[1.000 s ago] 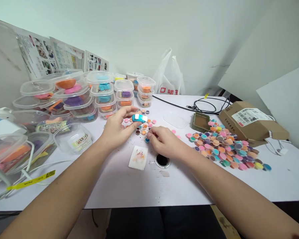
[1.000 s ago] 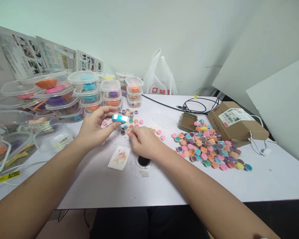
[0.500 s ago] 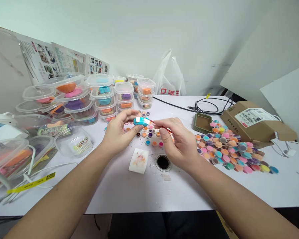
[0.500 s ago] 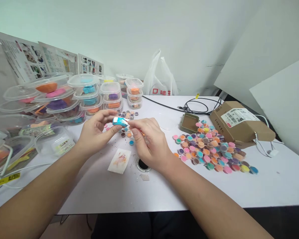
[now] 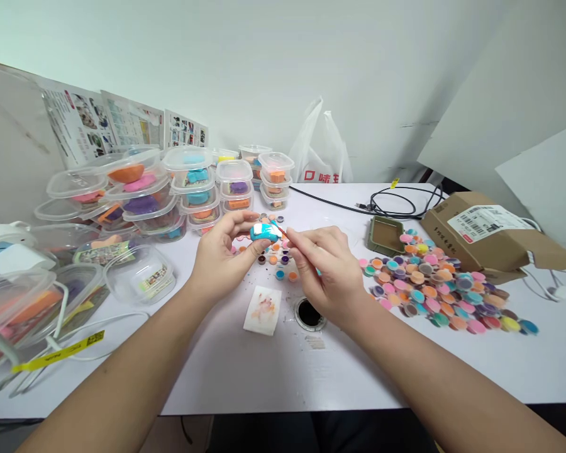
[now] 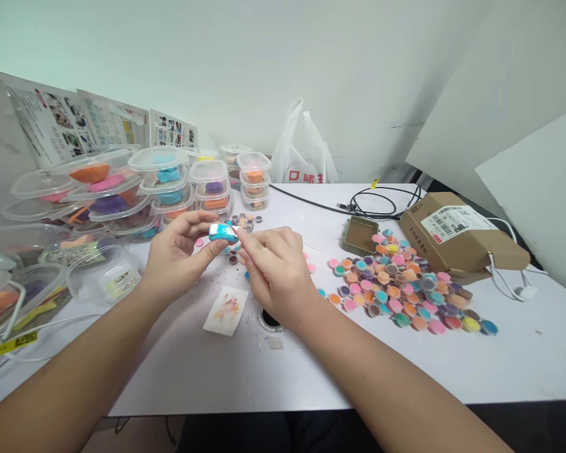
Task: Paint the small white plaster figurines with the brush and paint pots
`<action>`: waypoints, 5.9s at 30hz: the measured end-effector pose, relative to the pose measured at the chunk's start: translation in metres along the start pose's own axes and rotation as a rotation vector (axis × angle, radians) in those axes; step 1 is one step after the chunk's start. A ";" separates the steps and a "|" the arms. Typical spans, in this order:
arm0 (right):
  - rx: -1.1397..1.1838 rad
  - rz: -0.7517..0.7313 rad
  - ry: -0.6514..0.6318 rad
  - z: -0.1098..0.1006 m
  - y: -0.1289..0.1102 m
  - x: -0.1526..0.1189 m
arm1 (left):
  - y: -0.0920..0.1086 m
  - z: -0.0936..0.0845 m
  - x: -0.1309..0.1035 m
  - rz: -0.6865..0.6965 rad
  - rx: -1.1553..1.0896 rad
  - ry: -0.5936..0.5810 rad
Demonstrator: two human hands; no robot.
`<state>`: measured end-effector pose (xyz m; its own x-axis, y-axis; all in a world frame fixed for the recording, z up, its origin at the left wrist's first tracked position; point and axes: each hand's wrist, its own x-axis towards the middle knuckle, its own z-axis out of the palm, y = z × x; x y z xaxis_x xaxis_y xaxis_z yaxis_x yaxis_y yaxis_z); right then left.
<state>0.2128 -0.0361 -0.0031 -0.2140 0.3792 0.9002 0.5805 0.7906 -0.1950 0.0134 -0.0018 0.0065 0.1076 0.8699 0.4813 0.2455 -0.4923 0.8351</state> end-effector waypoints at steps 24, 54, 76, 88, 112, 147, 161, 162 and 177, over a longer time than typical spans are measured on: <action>-0.198 -0.076 0.042 0.002 -0.006 -0.001 | -0.002 -0.001 -0.002 0.041 -0.041 0.100; 0.100 0.084 0.120 0.000 -0.015 0.000 | -0.001 -0.001 -0.004 0.256 -0.055 0.049; 0.011 -0.072 0.042 -0.003 -0.012 0.002 | 0.005 0.000 -0.002 0.117 -0.111 0.062; -0.140 -0.061 0.067 0.000 -0.005 -0.002 | 0.004 -0.001 -0.003 0.115 -0.011 0.091; -0.132 -0.131 0.083 0.003 -0.007 -0.002 | 0.001 -0.001 0.000 0.108 -0.123 0.080; -0.176 -0.140 0.089 0.007 -0.006 -0.001 | 0.002 0.000 0.000 0.141 -0.125 0.087; -0.251 -0.131 0.112 0.005 -0.005 0.001 | -0.001 -0.001 0.001 0.137 -0.119 0.101; -0.261 -0.133 0.098 0.004 -0.005 0.001 | 0.000 -0.001 0.001 0.131 -0.104 0.106; -0.290 -0.128 0.084 0.004 -0.005 0.001 | -0.005 0.001 0.001 0.118 -0.078 0.171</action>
<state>0.2063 -0.0382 -0.0032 -0.2408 0.2354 0.9416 0.7555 0.6545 0.0296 0.0136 0.0015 0.0023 -0.0357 0.7922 0.6092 0.1648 -0.5966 0.7855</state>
